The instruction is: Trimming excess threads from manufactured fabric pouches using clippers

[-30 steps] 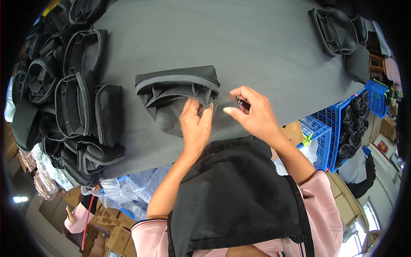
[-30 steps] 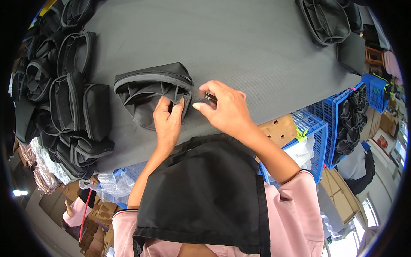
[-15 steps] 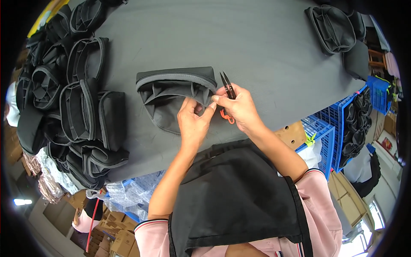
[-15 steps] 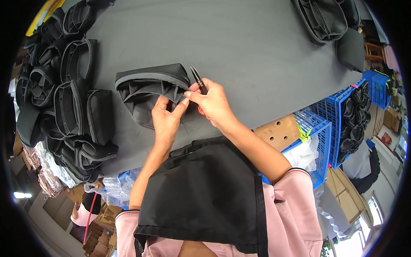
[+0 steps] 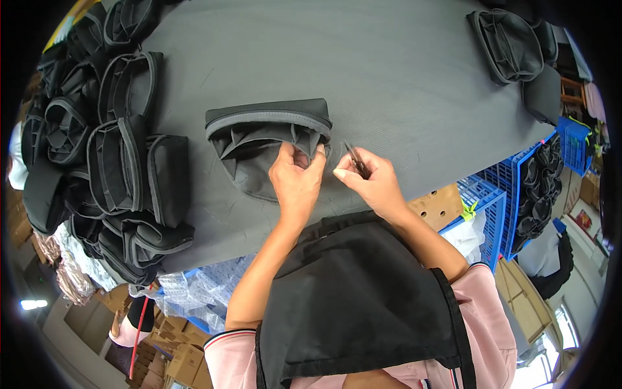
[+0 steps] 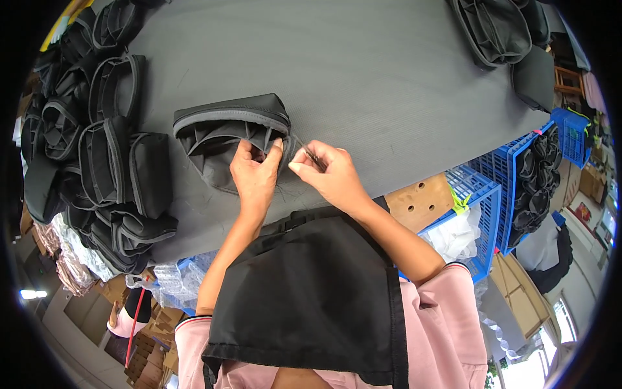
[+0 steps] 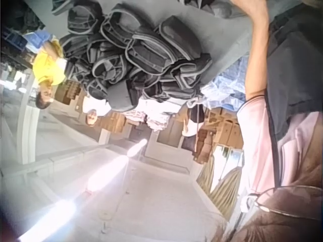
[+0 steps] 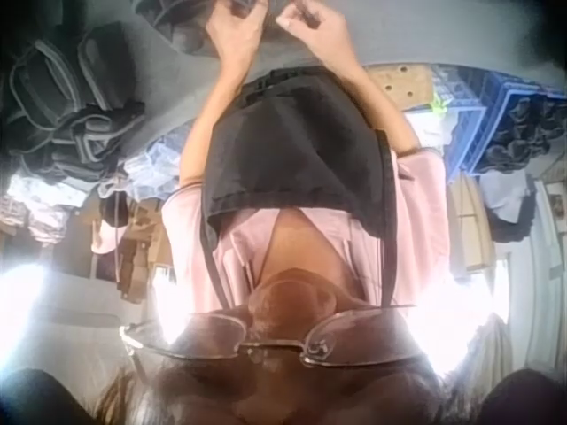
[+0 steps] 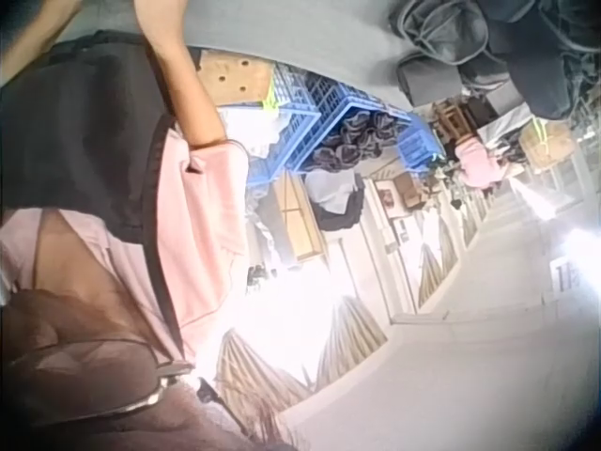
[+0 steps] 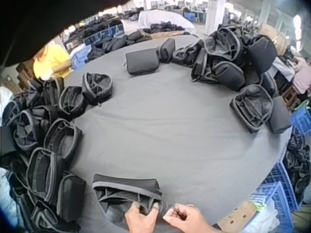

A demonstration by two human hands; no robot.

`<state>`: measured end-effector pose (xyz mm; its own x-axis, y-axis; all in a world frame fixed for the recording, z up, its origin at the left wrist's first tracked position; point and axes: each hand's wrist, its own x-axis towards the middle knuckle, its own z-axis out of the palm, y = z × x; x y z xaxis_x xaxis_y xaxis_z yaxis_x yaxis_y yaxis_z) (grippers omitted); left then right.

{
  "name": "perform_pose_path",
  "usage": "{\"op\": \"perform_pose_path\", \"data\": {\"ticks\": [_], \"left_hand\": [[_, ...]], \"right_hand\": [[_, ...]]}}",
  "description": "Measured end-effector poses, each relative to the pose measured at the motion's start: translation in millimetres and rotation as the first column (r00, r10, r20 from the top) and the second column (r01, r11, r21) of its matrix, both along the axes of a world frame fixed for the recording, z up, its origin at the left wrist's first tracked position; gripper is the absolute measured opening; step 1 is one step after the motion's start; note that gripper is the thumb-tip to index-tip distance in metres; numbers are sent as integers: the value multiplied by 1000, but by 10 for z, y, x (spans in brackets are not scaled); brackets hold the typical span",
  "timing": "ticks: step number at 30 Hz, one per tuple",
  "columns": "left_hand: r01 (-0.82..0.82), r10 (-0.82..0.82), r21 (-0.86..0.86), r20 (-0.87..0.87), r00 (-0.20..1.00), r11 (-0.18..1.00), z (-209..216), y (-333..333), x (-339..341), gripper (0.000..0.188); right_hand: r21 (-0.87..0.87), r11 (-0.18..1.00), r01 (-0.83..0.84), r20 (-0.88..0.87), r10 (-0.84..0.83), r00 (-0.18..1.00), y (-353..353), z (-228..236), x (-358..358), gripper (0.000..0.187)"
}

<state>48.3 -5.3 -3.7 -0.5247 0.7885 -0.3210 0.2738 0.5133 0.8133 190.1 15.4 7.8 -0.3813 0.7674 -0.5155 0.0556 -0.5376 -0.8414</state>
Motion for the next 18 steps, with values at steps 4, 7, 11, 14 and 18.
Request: {"op": "perform_pose_path", "data": {"ticks": [4, 7, 11, 14, 18], "left_hand": [[-45, 42, 29, 87, 995, 999, -26, -14, 13, 32], [-52, 48, 42, 93, 995, 998, -14, -19, 7, 32], [-44, 42, 32, 81, 996, 999, -20, -19, 22, 32], [-67, 59, 56, 141, 988, 996, -61, -33, 25, 32], [-59, 50, 70, 127, 991, 996, -112, -54, 15, 33]], "right_hand": [[601, 790, -121, 428, -191, 883, -93, 37, 92, 21], [583, 763, -279, 532, -99, 841, -42, 149, 200, 22], [582, 734, -351, 580, -72, 811, 4, 225, 171, 19], [606, 674, -422, 636, -92, 766, 64, 252, 121, 16], [631, 581, -514, 679, -95, 728, 139, 312, 85, 17]]}}
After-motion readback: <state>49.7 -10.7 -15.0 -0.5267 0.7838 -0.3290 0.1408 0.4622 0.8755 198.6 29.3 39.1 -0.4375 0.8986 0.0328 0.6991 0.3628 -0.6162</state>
